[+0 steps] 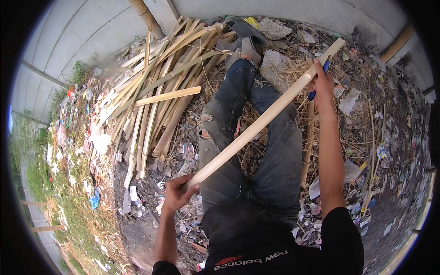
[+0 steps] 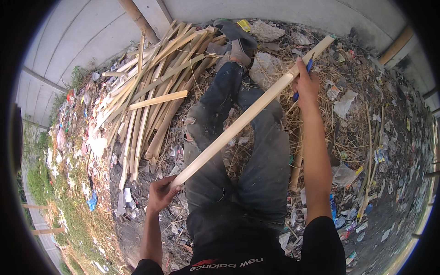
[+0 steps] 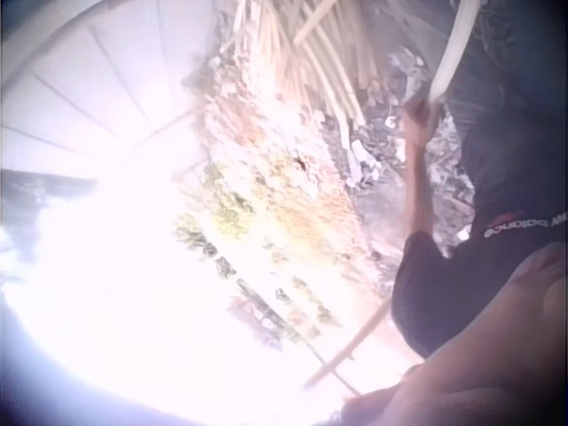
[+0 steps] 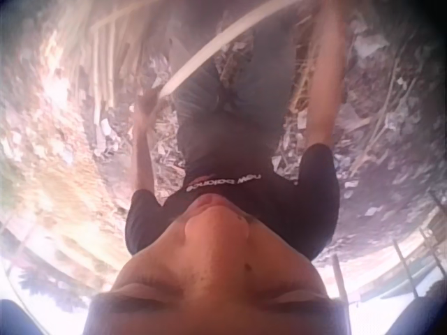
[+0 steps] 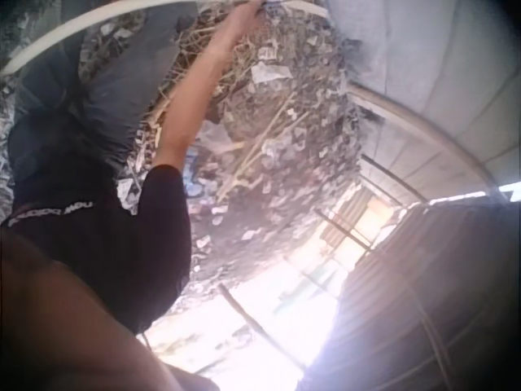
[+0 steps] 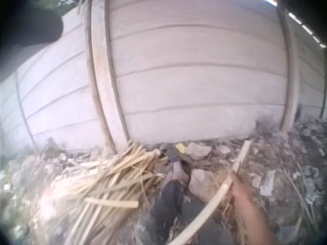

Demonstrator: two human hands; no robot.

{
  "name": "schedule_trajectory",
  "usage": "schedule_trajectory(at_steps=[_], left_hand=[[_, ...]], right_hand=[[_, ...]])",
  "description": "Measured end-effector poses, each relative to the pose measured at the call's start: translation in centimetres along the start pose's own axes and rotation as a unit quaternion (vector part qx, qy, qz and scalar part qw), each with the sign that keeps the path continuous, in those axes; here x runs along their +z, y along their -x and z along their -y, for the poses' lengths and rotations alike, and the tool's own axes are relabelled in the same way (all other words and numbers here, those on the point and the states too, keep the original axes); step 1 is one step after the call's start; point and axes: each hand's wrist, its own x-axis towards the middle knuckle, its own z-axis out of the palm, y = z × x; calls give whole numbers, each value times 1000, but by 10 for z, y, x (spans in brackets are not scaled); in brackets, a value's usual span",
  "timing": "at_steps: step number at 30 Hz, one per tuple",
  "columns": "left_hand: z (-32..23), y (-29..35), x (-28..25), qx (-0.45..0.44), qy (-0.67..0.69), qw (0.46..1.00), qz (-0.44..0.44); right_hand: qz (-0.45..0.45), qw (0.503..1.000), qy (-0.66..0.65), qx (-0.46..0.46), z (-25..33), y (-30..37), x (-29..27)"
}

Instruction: The person sits on the ground and uses a large knife to split long bamboo poles into thin strips. They hold the bamboo vertically and strike it with the knife to separate the layers, then use a smaller tool to refine the strips.

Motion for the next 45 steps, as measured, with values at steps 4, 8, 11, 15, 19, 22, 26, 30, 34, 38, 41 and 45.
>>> schedule_trajectory(at_steps=[4,8,11,15,19,22,26,30,34,38,41,45], left_hand=[[-22,-28,35,-25,97,995,22],[-58,-55,59,-21,188,981,42],[-87,-71,69,-14,225,974,33],[-100,-74,75,15,258,965,35],[-92,-68,78,60,241,968,29],[-88,-61,75,56,232,970,37],[-82,-56,72,39,280,957,61],[-85,-58,64,-34,324,941,96],[-90,-62,69,-36,337,937,83],[-86,-68,65,-45,358,925,116],[-91,-68,68,-42,375,920,107],[-96,-68,69,13,319,941,112]], right_hand=[[124,992,7,11,-2,65,42],[244,970,16,20,-14,128,82],[365,925,101,-14,-30,161,93],[398,914,71,-14,-26,152,94],[377,925,41,-3,-12,130,89],[341,939,44,-12,-4,121,90],[358,932,42,-29,4,121,90],[358,931,59,-31,-5,147,101],[395,908,139,0,-16,171,103],[415,893,174,-8,-11,180,103],[410,893,185,4,-9,178,103],[317,946,52,-45,-15,169,113]])
